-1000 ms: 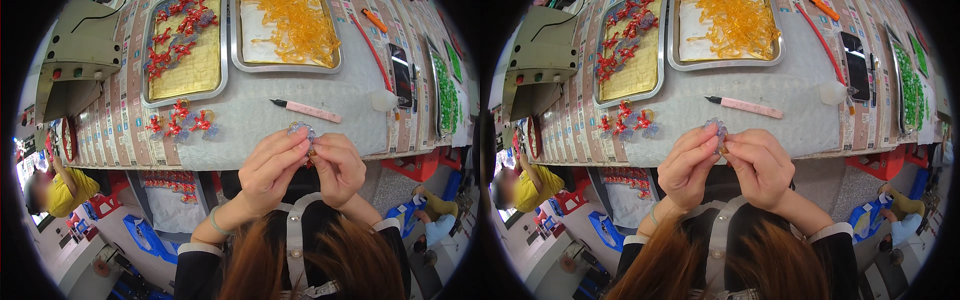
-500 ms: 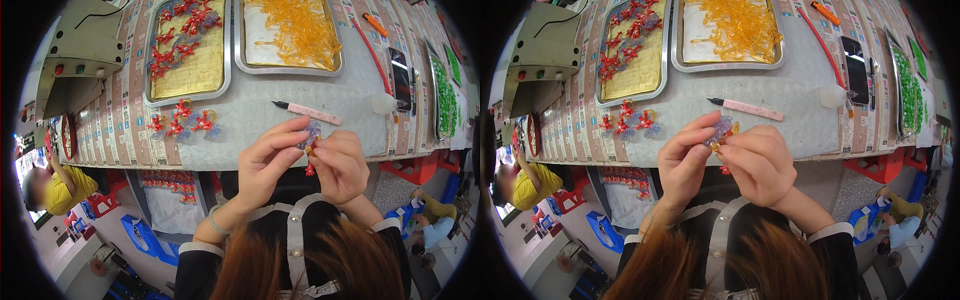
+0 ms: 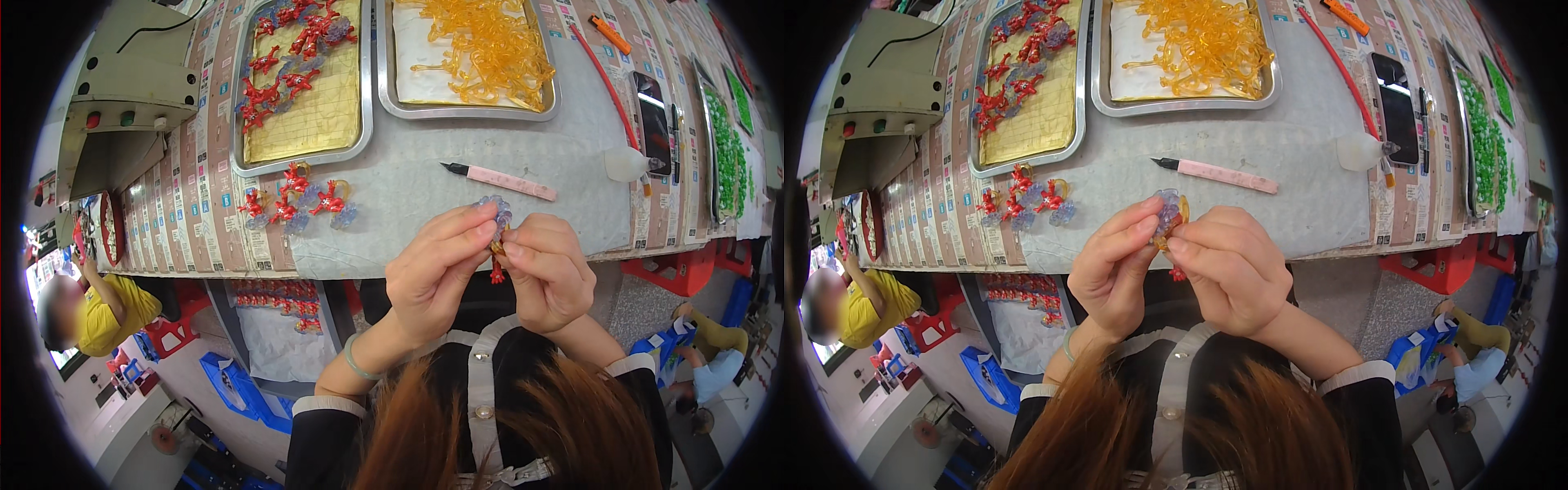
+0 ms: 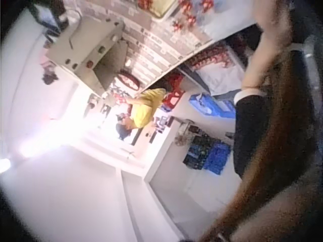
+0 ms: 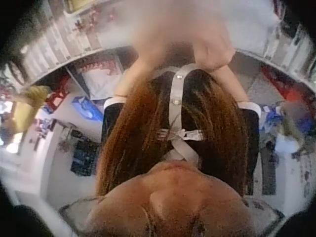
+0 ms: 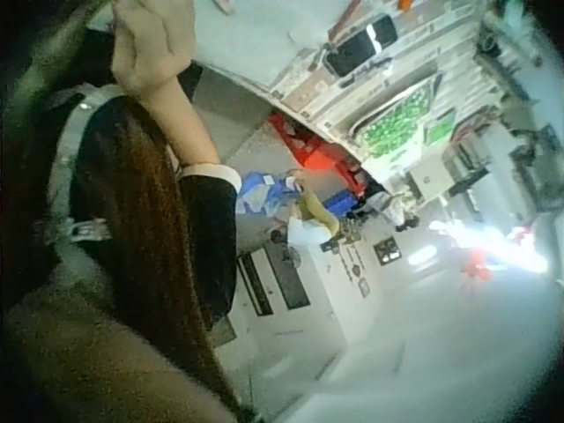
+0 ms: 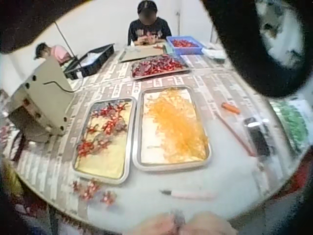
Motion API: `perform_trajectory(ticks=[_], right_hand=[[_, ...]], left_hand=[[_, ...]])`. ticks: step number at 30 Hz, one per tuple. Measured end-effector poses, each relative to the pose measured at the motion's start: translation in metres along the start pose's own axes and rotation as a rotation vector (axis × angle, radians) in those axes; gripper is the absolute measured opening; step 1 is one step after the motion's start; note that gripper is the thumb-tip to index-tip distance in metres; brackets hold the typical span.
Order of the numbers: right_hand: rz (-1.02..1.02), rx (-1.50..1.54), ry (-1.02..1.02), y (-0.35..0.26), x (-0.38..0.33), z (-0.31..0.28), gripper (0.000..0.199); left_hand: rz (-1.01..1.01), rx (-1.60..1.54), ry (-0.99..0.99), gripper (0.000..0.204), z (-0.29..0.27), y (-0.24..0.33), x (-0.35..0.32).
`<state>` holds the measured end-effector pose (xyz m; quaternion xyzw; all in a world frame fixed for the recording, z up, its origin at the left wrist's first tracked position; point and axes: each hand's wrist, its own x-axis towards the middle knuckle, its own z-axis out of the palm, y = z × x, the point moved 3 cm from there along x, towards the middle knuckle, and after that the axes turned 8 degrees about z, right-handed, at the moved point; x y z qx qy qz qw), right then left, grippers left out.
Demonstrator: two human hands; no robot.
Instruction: The person assembles small red figurines by gluing parts together at a workbench with a glue bottle.
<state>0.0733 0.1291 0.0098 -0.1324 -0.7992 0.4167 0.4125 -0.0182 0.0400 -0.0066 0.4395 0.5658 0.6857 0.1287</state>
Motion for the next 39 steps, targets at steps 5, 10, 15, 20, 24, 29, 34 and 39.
perform_trajectory(ticks=[5, 10, 15, 20, 24, 29, 34, 39], right_hand=[[0.032, -0.073, -0.051, 0.002, 0.004, 0.001, 0.024], [0.266, 0.014, 0.096, 0.002, 0.009, 0.001, 0.032], [0.22, -0.034, -0.027, 0.002, 0.006, 0.002, 0.035], [0.258, 0.023, -0.05, 0.001, 0.004, 0.0, 0.034], [0.259, 0.022, -0.049, 0.001, 0.002, -0.003, 0.034], [0.243, -0.004, -0.061, 0.002, 0.004, -0.005, 0.033], [0.255, -0.127, 0.409, 0.043, -0.029, -0.05, 0.044], [0.53, -0.43, 0.551, 0.1, -0.023, -0.102, 0.044]], left_hand=[[-0.345, -0.548, 0.09, 0.021, 0.002, -0.016, -0.003], [-0.678, -1.158, 0.139, 0.028, 0.008, -0.016, 0.0], [-0.717, -1.2, 0.09, 0.031, 0.008, -0.014, -0.002], [-0.716, -1.259, 0.086, 0.027, 0.009, -0.018, -0.008], [-0.722, -1.253, 0.099, 0.024, 0.011, -0.016, -0.009], [-0.713, -1.17, 0.102, 0.025, 0.009, -0.017, -0.012], [-0.657, -1.046, 0.183, 0.028, -0.008, -0.032, -0.014], [-0.629, -1.055, 0.264, 0.032, -0.01, -0.031, -0.013]])
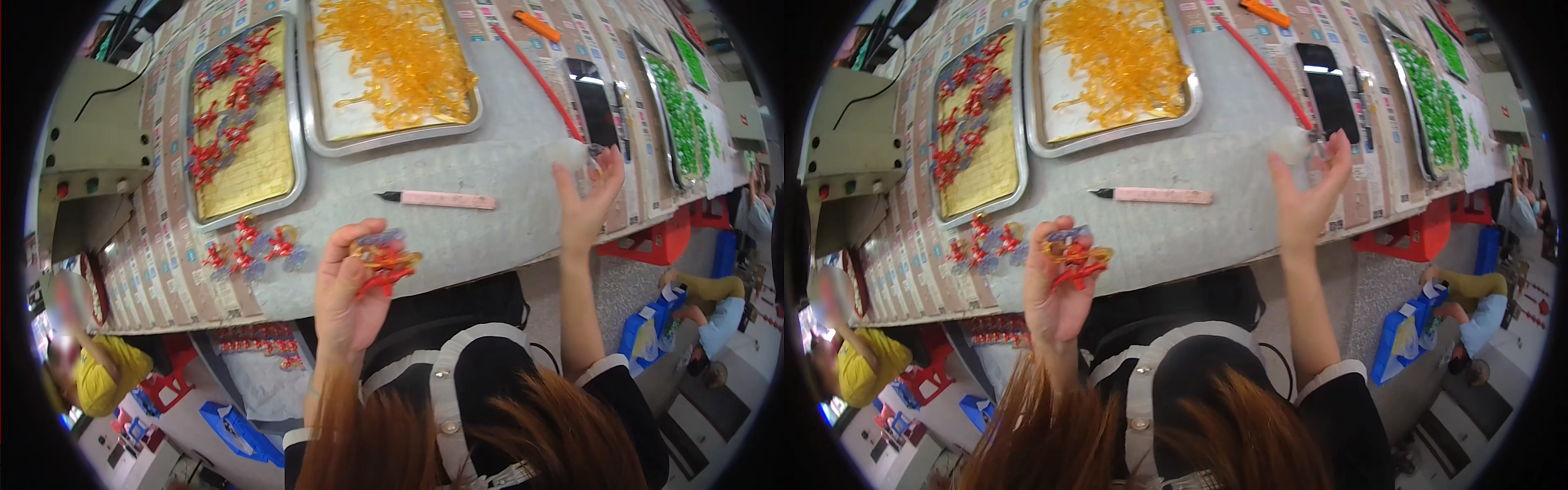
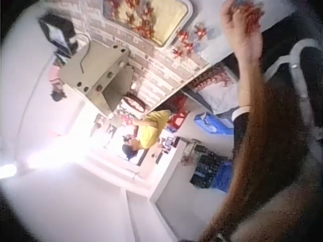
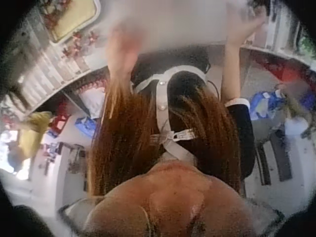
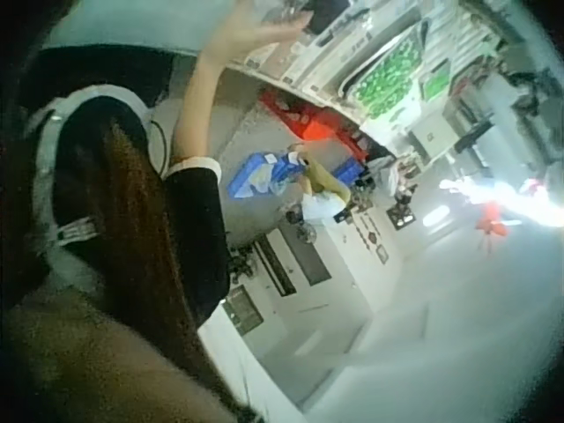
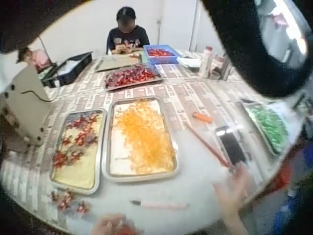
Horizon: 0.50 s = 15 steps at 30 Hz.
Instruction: The person assembles small red figurines by gluing parts together at a workbench with a glue bottle.
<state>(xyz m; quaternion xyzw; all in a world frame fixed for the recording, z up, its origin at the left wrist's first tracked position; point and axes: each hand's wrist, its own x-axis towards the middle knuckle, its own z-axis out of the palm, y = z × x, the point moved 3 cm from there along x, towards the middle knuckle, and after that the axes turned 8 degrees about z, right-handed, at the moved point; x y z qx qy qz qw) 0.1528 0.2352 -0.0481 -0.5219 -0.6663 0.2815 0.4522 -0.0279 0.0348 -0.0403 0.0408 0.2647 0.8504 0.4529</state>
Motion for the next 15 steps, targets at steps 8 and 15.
perform_trajectory(ticks=[8, 15], right_hand=[[0.517, 0.811, -0.319, -0.033, -0.016, 0.003, 0.047], [0.392, 0.612, -0.833, -0.089, -0.062, 0.005, 0.045]], left_hand=[[-0.052, -0.078, -0.051, 0.037, 0.015, -0.001, 0.001], [0.115, 0.226, -0.062, 0.03, 0.006, 0.008, -0.006]])
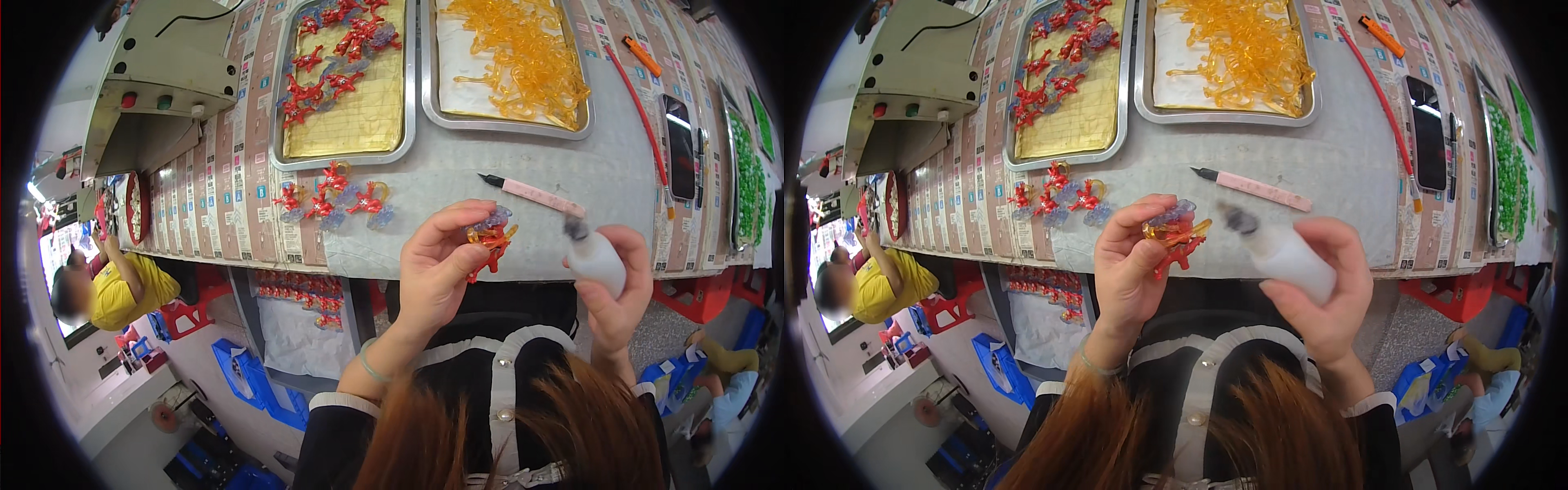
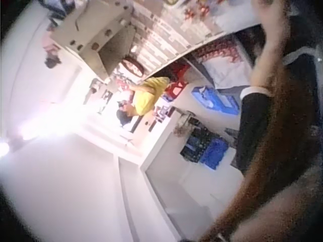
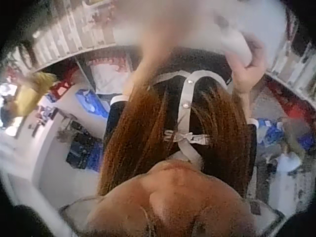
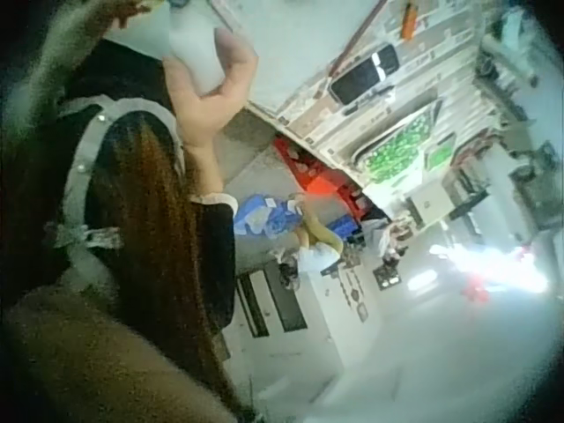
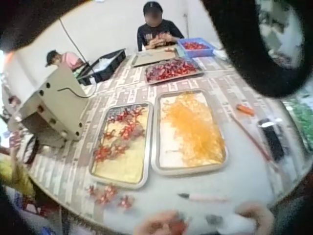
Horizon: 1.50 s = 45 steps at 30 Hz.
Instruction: The person assembles small red figurines by gluing parts together at a workbench with a glue bottle.
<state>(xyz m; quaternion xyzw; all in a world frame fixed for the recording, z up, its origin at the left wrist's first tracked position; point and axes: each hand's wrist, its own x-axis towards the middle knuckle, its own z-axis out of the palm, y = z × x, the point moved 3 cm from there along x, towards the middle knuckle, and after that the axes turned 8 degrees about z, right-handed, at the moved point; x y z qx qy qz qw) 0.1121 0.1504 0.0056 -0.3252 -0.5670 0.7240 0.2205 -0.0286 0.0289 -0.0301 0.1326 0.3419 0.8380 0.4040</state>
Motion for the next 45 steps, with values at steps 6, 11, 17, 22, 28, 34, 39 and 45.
perform_trajectory(ticks=[6, 11, 17, 22, 28, 34, 39, 45], right_hand=[[-0.273, -0.213, 0.041, -0.007, -0.005, 0.009, 0.043], [-0.238, -0.039, 0.036, -0.005, -0.005, 0.016, 0.046], [0.119, 0.3, -0.041, 0.009, -0.003, 0.025, 0.037], [0.208, 0.402, -0.031, 0.01, 0.004, 0.046, 0.037], [0.203, 0.368, -0.004, 0.014, 0.005, 0.039, 0.045], [0.192, 0.402, -0.017, 0.021, 0.001, 0.042, 0.045], [0.179, 0.408, -0.025, 0.022, -0.002, 0.044, 0.045], [0.155, 0.409, -0.044, 0.021, -0.003, 0.045, 0.044]], left_hand=[[0.071, 0.125, 0.021, 0.028, -0.003, -0.001, -0.001], [0.029, 0.03, 0.029, 0.032, 0.003, 0.001, 0.002], [-0.167, -0.31, 0.023, 0.032, 0.006, -0.005, 0.004], [-0.215, -0.31, -0.011, 0.032, 0.013, -0.012, 0.0], [-0.18, -0.264, -0.037, 0.031, 0.014, -0.012, 0.0], [-0.081, -0.23, -0.09, 0.027, 0.018, -0.011, 0.001], [-0.05, -0.276, -0.105, 0.023, 0.017, -0.013, 0.001], [0.016, -0.331, -0.061, 0.026, 0.02, -0.009, 0.003]])
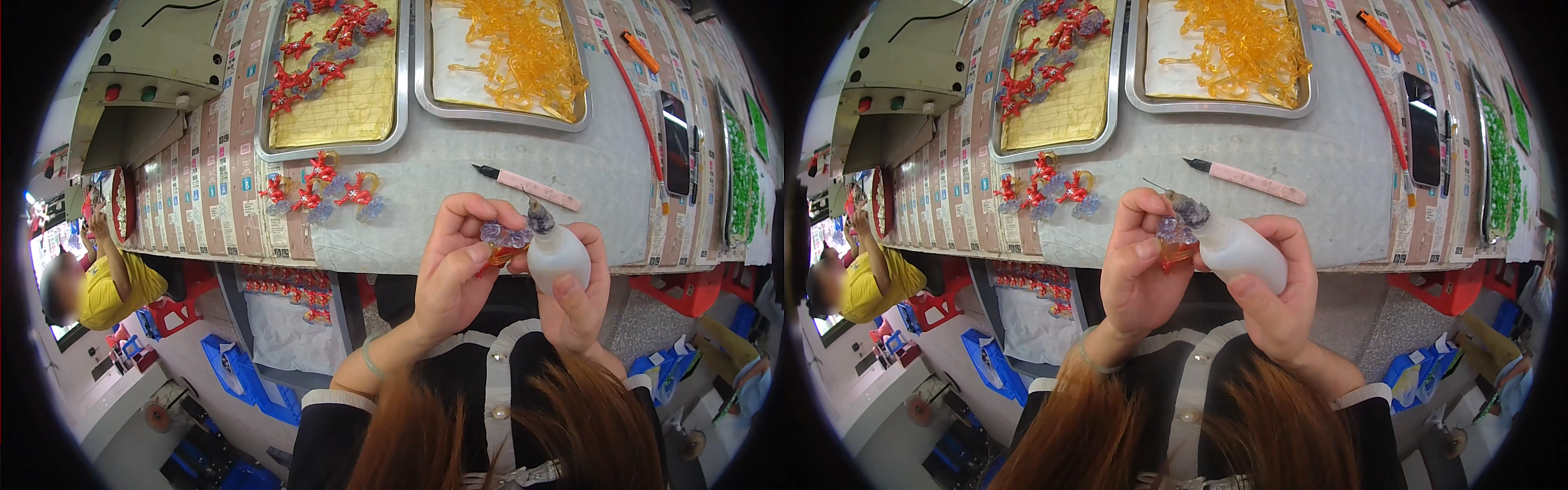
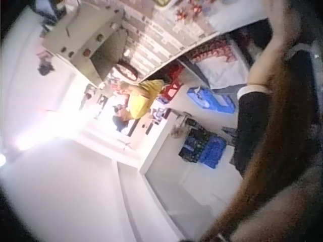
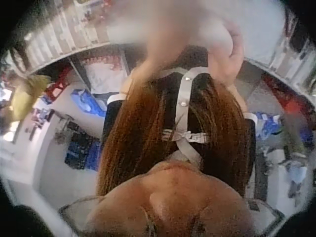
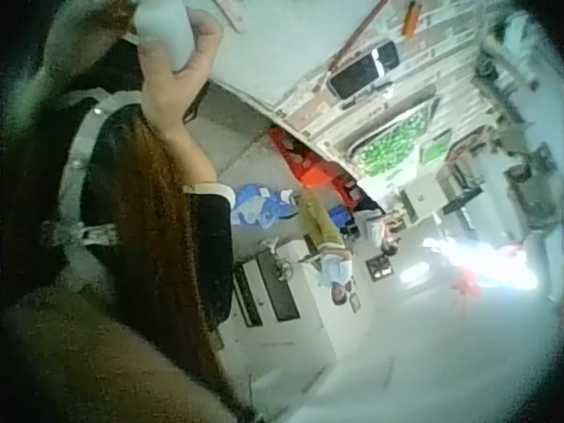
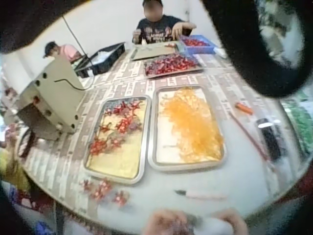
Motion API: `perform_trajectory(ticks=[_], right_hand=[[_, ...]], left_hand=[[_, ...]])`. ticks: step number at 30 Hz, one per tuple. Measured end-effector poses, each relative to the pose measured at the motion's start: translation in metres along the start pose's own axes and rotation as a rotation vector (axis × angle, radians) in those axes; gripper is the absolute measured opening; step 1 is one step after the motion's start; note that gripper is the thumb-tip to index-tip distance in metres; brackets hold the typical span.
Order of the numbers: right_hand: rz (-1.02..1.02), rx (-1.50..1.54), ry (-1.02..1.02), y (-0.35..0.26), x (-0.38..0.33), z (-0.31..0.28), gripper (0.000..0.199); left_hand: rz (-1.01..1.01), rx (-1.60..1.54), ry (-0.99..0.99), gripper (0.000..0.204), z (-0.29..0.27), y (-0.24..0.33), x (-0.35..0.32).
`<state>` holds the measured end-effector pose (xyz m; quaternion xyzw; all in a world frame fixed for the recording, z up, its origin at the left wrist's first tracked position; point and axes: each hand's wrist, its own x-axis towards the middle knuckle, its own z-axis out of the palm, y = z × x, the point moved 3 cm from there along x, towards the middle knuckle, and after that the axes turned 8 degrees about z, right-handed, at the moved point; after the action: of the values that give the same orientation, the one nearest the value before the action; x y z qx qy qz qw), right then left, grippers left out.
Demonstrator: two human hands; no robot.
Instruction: The person assembles small red figurines by gluing parts together at a workbench with a glue bottle.
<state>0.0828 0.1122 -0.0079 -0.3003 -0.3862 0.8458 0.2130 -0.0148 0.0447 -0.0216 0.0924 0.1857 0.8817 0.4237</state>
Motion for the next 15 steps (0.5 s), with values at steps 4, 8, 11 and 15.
perform_trajectory(ticks=[4, 8, 11, 15], right_hand=[[-0.014, -0.008, -0.012, 0.0004, 0.0002, -0.0002, 0.043], [-0.005, -0.012, 0.008, -0.0007, 0.0008, -0.0018, 0.044], [-0.004, -0.011, 0.018, -0.0002, -0.0009, -0.001, 0.044], [-0.012, -0.038, 0.028, -0.0006, 0.0004, -0.0024, 0.045]], left_hand=[[-0.012, -0.006, 0.001, 0.026, -0.0003, 0.0006, -0.0026], [-0.019, 0.01, 0.0, 0.025, 0.0, 0.0, -0.0032], [-0.031, 0.014, 0.027, 0.025, 0.0, 0.0006, -0.0044], [-0.043, 0.011, 0.037, 0.022, 0.0013, -0.0004, -0.0032]])
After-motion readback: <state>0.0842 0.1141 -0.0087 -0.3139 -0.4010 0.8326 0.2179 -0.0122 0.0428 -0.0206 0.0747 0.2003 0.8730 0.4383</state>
